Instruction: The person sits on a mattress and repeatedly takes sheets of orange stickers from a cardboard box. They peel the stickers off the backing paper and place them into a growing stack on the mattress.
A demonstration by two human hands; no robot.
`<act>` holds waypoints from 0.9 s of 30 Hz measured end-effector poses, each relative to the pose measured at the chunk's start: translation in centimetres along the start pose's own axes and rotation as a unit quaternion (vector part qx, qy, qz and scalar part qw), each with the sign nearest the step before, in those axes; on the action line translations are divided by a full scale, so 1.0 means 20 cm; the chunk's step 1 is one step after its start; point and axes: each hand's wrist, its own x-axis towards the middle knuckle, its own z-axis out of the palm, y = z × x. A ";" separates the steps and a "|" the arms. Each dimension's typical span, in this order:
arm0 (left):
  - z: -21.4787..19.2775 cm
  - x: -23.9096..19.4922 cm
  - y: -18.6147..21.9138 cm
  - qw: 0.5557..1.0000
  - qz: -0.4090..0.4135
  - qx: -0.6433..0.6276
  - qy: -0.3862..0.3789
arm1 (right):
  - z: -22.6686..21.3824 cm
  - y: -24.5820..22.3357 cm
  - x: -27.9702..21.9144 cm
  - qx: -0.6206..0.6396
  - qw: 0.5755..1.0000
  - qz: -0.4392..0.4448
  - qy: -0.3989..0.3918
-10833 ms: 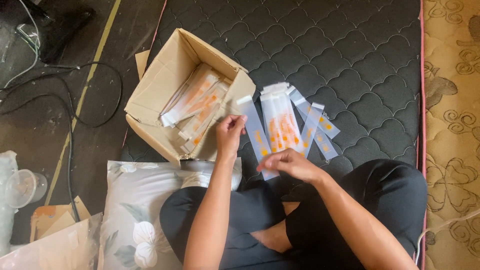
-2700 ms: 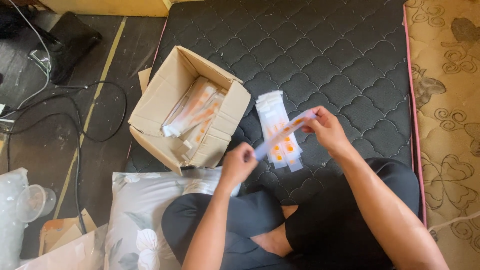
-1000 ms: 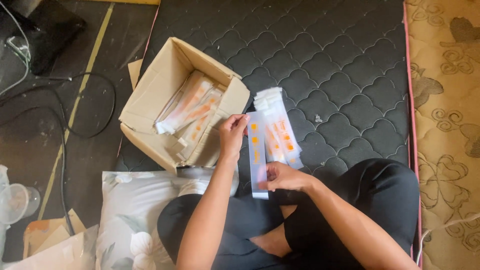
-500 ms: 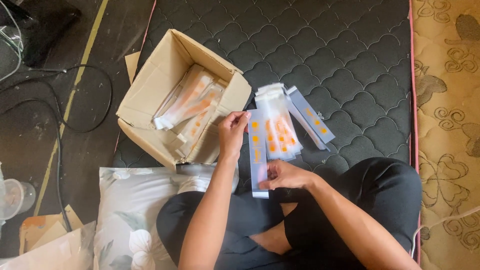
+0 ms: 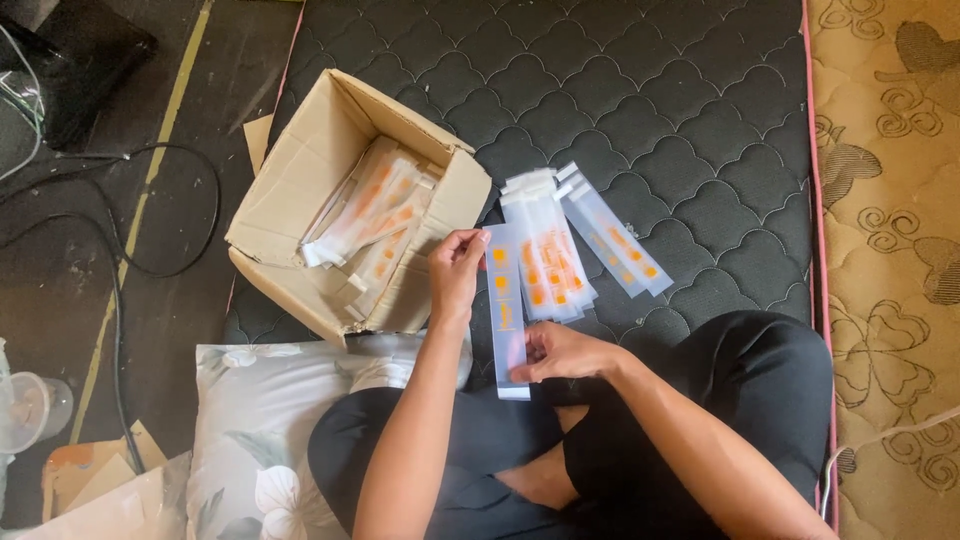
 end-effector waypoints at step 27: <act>0.15 -0.44 0.03 0.986 -0.071 -0.016 -0.149 | 0.05 -0.19 -0.03 0.295 0.834 -0.195 0.424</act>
